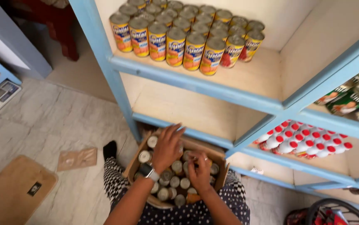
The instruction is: Organizing and stocking canned goods from a cardboard box onto a store shelf.
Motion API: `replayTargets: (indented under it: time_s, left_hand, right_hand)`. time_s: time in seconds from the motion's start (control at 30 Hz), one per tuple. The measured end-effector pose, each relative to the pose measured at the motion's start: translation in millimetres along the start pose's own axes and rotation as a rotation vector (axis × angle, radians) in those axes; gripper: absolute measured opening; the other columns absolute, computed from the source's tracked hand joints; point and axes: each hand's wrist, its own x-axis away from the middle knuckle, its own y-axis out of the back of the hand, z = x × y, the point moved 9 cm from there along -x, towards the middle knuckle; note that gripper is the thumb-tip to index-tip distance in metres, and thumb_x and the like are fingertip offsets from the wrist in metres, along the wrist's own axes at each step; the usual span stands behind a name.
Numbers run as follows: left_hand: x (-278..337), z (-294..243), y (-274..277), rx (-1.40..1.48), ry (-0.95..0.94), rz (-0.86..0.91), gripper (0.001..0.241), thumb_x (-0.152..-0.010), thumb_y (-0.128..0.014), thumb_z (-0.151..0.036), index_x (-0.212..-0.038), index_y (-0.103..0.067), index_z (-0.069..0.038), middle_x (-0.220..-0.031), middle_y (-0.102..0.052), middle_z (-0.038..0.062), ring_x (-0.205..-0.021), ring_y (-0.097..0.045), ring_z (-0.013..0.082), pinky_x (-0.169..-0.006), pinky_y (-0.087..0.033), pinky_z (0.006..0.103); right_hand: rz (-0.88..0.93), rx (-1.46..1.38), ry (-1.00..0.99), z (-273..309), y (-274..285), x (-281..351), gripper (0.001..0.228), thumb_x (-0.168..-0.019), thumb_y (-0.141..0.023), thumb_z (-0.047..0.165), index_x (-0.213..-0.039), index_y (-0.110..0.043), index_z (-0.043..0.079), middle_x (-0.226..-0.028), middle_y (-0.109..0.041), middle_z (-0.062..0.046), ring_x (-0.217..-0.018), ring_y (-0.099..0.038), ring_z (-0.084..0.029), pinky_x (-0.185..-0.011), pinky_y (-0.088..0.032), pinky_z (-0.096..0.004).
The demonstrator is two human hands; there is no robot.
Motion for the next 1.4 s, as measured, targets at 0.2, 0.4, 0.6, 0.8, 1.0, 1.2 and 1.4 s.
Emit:
replayTargets:
  time_s: [0.2,0.4,0.6,0.8,1.0,1.2,1.4]
  left_hand:
    - [180.9,75.1,-27.8,-0.003,0.431,0.103,0.05,-0.087,-0.067,-0.004,-0.136,-0.057,-0.009,-0.139,-0.057,0.013,-0.128,-0.051,0.0375,-0.107,-0.044,0.047]
    - [217.8,74.0,-40.1,-0.063,0.566,0.268,0.048,-0.083,-0.069,-0.007,-0.13,-0.064,-0.014,-0.123,-0.064,0.009,-0.117,-0.058,0.0316,-0.101,-0.047,0.045]
    - [232.5,94.0,-91.8,-0.19,0.626,0.573,0.034,-0.083,-0.072,-0.022,-0.117,-0.071,-0.018,-0.114,-0.069,0.006,-0.113,-0.061,0.0295,-0.093,-0.05,0.0457]
    - [246.2,92.6,-109.4,-0.156,0.628,0.827,0.03,-0.089,-0.063,-0.024,-0.116,-0.074,-0.026,-0.115,-0.072,0.008,-0.101,-0.069,0.031,-0.085,-0.056,0.0462]
    - [231.0,90.4,-112.6,-0.138,0.655,0.863,0.034,-0.085,-0.067,-0.028,-0.118,-0.072,-0.021,-0.117,-0.071,0.011,-0.103,-0.069,0.0325,-0.086,-0.056,0.0475]
    - [279.6,120.8,-190.6,-0.24,0.84,1.011,0.034,-0.092,-0.066,-0.033,-0.117,-0.075,-0.01,-0.123,-0.069,0.017,-0.108,-0.068,0.0351,-0.091,-0.056,0.0474]
    - [303.3,163.0,-231.8,-0.681,0.758,0.967,0.029,-0.097,-0.061,-0.029,-0.12,-0.07,-0.013,-0.122,-0.067,0.012,-0.109,-0.066,0.0334,-0.072,-0.062,0.0461]
  right_hand:
    - [0.603,0.07,-0.679,-71.4,-37.2,154.0,0.018,-0.093,-0.064,0.004,-0.11,-0.066,0.008,-0.109,-0.07,-0.006,-0.069,-0.068,-0.025,-0.06,-0.054,-0.034]
    - [0.61,-0.004,-0.579,-82.0,-47.8,175.3,0.024,-0.089,-0.067,0.006,-0.112,-0.072,0.01,-0.108,-0.073,-0.009,-0.087,-0.075,-0.023,-0.071,-0.06,-0.031]
    - [0.923,0.093,-0.835,-130.4,-64.5,230.5,0.029,-0.09,-0.069,0.021,-0.118,-0.071,0.014,-0.105,-0.076,-0.006,-0.092,-0.074,-0.024,-0.085,-0.058,-0.037]
    - [0.955,0.175,-0.824,-126.4,-63.9,229.0,0.031,-0.089,-0.068,0.025,-0.119,-0.072,0.017,-0.106,-0.077,-0.007,-0.094,-0.074,-0.024,-0.086,-0.057,-0.038]
    - [0.968,0.197,-0.773,-122.1,-64.5,225.2,0.029,-0.092,-0.065,0.025,-0.12,-0.072,0.017,-0.106,-0.076,-0.009,-0.094,-0.074,-0.026,-0.087,-0.056,-0.04]
    - [0.942,0.139,-0.785,-126.0,-63.8,229.4,0.027,-0.094,-0.064,0.022,-0.119,-0.071,0.016,-0.106,-0.077,-0.01,-0.098,-0.073,-0.027,-0.087,-0.057,-0.039]
    - [0.915,0.145,-0.739,-119.5,-60.3,223.5,0.027,-0.092,-0.065,0.021,-0.118,-0.072,0.015,-0.108,-0.076,-0.009,-0.097,-0.073,-0.027,-0.086,-0.057,-0.039]
